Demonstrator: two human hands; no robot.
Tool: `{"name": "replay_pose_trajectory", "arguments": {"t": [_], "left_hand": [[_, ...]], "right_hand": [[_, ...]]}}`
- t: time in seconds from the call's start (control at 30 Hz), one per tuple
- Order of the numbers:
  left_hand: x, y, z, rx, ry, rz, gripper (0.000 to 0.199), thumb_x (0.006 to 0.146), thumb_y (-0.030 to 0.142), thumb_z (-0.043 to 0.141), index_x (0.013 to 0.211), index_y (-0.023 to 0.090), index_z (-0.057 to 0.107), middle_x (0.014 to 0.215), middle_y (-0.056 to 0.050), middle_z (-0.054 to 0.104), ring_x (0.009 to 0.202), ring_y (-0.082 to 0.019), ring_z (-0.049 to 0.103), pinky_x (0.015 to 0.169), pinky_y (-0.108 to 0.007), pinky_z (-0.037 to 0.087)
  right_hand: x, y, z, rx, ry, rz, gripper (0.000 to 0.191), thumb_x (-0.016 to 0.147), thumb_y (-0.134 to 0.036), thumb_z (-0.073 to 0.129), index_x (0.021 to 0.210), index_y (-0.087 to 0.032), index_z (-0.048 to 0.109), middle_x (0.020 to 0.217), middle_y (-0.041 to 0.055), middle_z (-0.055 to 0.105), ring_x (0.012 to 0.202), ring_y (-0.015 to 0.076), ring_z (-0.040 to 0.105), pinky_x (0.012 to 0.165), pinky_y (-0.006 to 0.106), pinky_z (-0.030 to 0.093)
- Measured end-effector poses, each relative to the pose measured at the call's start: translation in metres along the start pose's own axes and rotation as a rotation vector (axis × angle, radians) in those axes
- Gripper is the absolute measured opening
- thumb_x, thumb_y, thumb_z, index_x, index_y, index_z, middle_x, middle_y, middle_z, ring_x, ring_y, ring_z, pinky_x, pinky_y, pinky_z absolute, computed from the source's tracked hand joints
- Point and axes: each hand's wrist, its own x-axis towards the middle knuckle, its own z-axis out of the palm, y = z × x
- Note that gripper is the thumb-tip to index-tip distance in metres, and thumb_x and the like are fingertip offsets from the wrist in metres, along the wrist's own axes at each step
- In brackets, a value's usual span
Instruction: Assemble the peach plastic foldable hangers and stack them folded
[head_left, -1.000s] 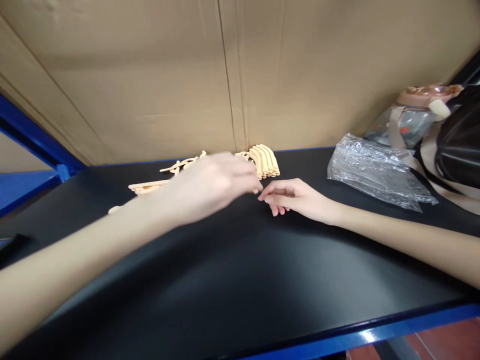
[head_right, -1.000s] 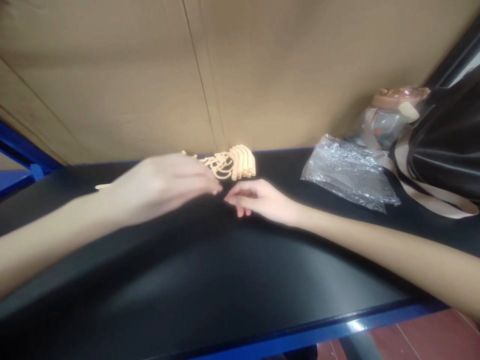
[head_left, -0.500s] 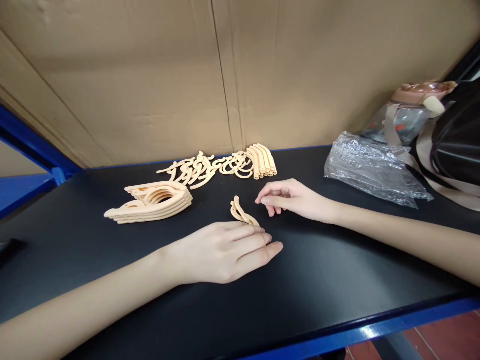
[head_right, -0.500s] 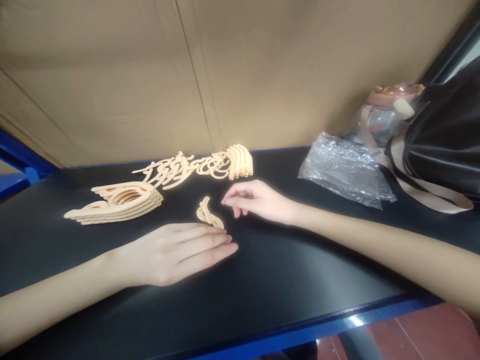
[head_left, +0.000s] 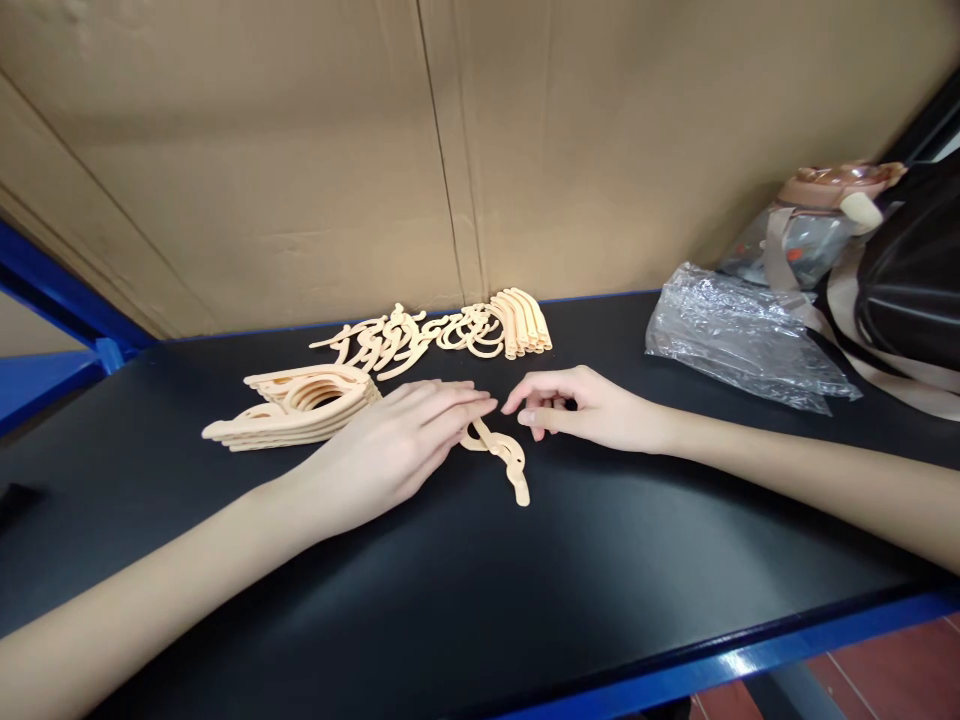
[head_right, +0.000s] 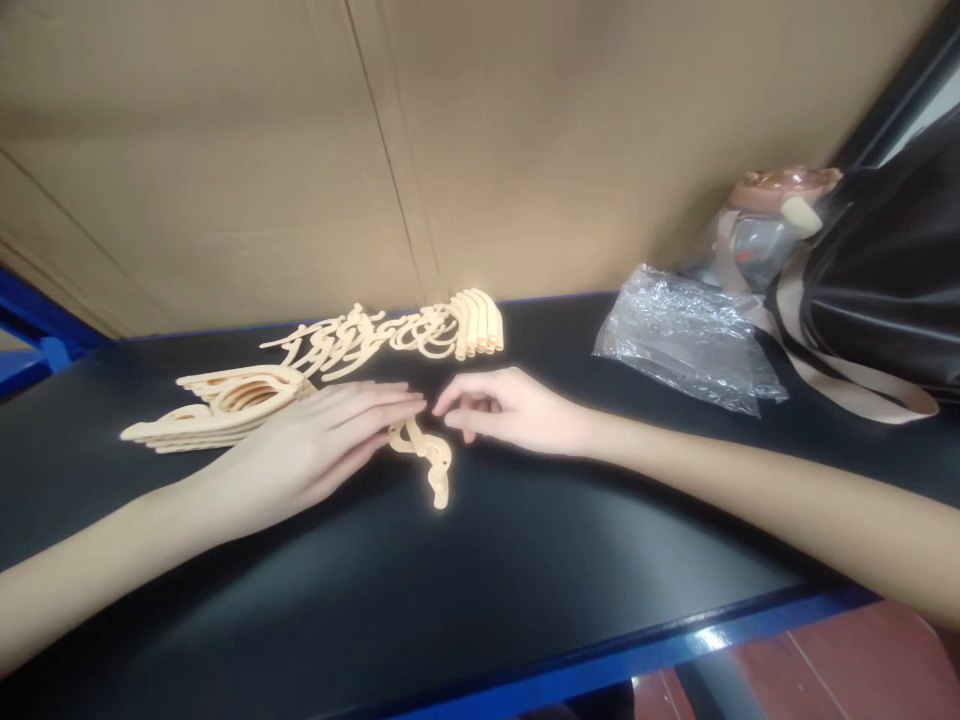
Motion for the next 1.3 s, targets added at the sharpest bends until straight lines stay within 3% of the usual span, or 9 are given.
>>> {"name": "replay_pose_trajectory", "arguments": {"t": [0.23,0.47,0.6,0.73,0.93,1.13,1.3], "left_hand": [[-0.007,-0.008,0.010,-0.086,-0.052,-0.135,0.033,0.099,0.022,0.037,0.127,0.016,0.052,0.124,-0.009,0.062,0.111,-0.022,0.058,0.094,-0.039,0.049],[-0.013,-0.008,0.013,-0.127,0.006,-0.165,0.034,0.100,0.025,0.035,0.124,0.016,0.057,0.128,-0.009,0.062,0.114,-0.022,0.059,0.096,-0.038,0.050],[-0.011,-0.006,0.012,-0.124,0.032,-0.177,0.033,0.097,0.032,0.042,0.118,0.016,0.062,0.127,-0.010,0.061,0.107,-0.023,0.063,0.089,-0.038,0.053],[-0.009,-0.003,0.010,-0.127,0.037,-0.170,0.031,0.096,0.033,0.045,0.114,0.019,0.066,0.118,-0.009,0.063,0.096,-0.021,0.065,0.079,-0.034,0.055],[-0.011,-0.005,0.012,-0.228,0.063,-0.184,0.031,0.095,0.029,0.048,0.120,0.016,0.060,0.120,-0.008,0.064,0.110,-0.020,0.061,0.093,-0.034,0.052],[-0.012,-0.005,0.014,-0.226,0.070,-0.176,0.033,0.094,0.027,0.048,0.124,0.017,0.057,0.123,-0.009,0.064,0.113,-0.020,0.061,0.095,-0.034,0.052],[-0.012,-0.005,0.013,-0.240,0.068,-0.169,0.033,0.093,0.025,0.048,0.124,0.017,0.057,0.121,-0.009,0.065,0.111,-0.021,0.062,0.093,-0.035,0.053]], "right_hand": [[-0.008,-0.009,0.009,-0.576,-0.028,-0.286,0.040,0.093,-0.012,0.043,0.125,-0.029,0.059,0.117,0.0058,0.051,0.086,0.0120,0.054,0.072,0.027,0.048],[-0.005,-0.010,0.012,-0.672,0.055,-0.254,0.023,0.094,-0.023,0.048,0.111,-0.020,0.063,0.119,0.0082,0.055,0.100,0.0173,0.054,0.087,0.035,0.050],[-0.004,-0.010,0.011,-0.701,0.059,-0.275,0.018,0.094,-0.024,0.049,0.103,-0.018,0.063,0.116,0.0065,0.062,0.105,0.0186,0.055,0.092,0.037,0.046],[-0.006,-0.011,0.012,-0.810,0.023,-0.351,0.026,0.096,-0.016,0.044,0.117,-0.017,0.060,0.113,0.0062,0.067,0.104,0.0177,0.059,0.088,0.034,0.048],[-0.012,-0.022,0.019,-1.256,-0.046,-0.616,0.032,0.094,-0.005,0.042,0.123,-0.007,0.056,0.095,0.0112,0.069,0.085,0.0202,0.065,0.063,0.031,0.050],[-0.013,-0.029,0.019,-1.349,-0.125,-0.724,0.034,0.094,-0.007,0.044,0.126,-0.003,0.053,0.097,0.0153,0.069,0.085,0.0214,0.067,0.065,0.031,0.054],[-0.016,-0.030,0.019,-1.383,-0.105,-0.773,0.031,0.093,-0.008,0.045,0.122,-0.005,0.056,0.100,0.0197,0.069,0.085,0.0254,0.070,0.066,0.034,0.056]]}}
